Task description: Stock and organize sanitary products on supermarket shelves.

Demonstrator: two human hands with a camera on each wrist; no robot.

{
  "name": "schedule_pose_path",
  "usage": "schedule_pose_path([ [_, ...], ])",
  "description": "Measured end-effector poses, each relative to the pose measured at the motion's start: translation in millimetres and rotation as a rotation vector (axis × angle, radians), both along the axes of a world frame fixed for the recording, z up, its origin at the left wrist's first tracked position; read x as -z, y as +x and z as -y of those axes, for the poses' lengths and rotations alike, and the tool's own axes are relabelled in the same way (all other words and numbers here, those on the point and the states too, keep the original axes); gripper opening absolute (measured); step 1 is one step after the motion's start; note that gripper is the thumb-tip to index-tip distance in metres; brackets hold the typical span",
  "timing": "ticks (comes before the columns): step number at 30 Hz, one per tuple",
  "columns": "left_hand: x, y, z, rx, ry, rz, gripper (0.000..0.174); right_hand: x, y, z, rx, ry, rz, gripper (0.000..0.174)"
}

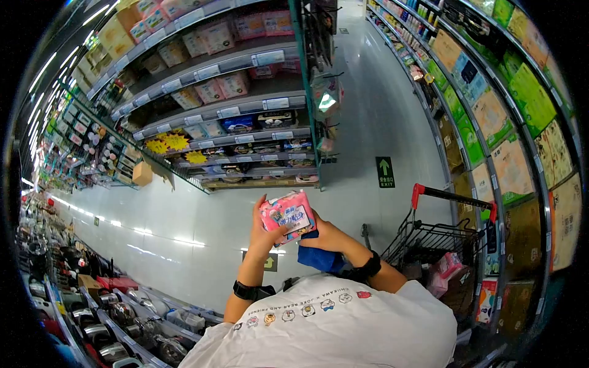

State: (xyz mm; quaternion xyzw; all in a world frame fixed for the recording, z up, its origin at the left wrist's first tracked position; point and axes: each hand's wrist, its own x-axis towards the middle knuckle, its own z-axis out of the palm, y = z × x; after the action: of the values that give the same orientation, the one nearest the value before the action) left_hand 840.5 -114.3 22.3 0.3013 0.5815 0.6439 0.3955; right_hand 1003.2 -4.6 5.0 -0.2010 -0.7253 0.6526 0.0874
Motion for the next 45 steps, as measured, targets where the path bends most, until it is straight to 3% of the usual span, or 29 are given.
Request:
schedule_pose_path([
  [4,15,15,-30,0.036,-0.071,-0.477,0.092,16,31,-31,-0.022,-0.072,0.034,0.084],
  [11,16,44,-84,0.149,-0.048,-0.671,0.098,21,68,-79,0.013,-0.123,0.091,0.068],
  [16,5,38,-110,0.206,-0.018,-0.78,0.107,27,55,-107,0.045,-0.088,0.162,0.049],
  [19,9,8,-123,0.281,-0.042,-0.976,0.108,19,29,-118,0.152,-0.089,0.168,0.041],
  [22,4,-34,-142,0.363,-0.175,-0.9,0.109,19,-11,-131,0.229,-0.002,0.112,0.038],
  [27,-12,-123,-179,0.325,0.048,-0.997,0.096,13,-98,-154,0.371,0.139,-0.028,0.041],
  [30,-23,-186,-203,0.316,0.115,-1.101,0.1,-2,-157,-165,0.447,0.193,-0.107,0.039],
  [34,-44,-249,-231,0.311,0.155,-1.028,0.091,-28,-224,-182,0.573,0.258,-0.169,0.037],
  [39,-49,-286,-266,0.377,0.27,-0.941,0.08,-36,-257,-199,0.707,0.287,-0.208,0.04],
  [45,-33,-303,-306,0.41,0.35,-1.024,0.064,-48,-272,-215,0.849,0.319,-0.178,0.049],
])
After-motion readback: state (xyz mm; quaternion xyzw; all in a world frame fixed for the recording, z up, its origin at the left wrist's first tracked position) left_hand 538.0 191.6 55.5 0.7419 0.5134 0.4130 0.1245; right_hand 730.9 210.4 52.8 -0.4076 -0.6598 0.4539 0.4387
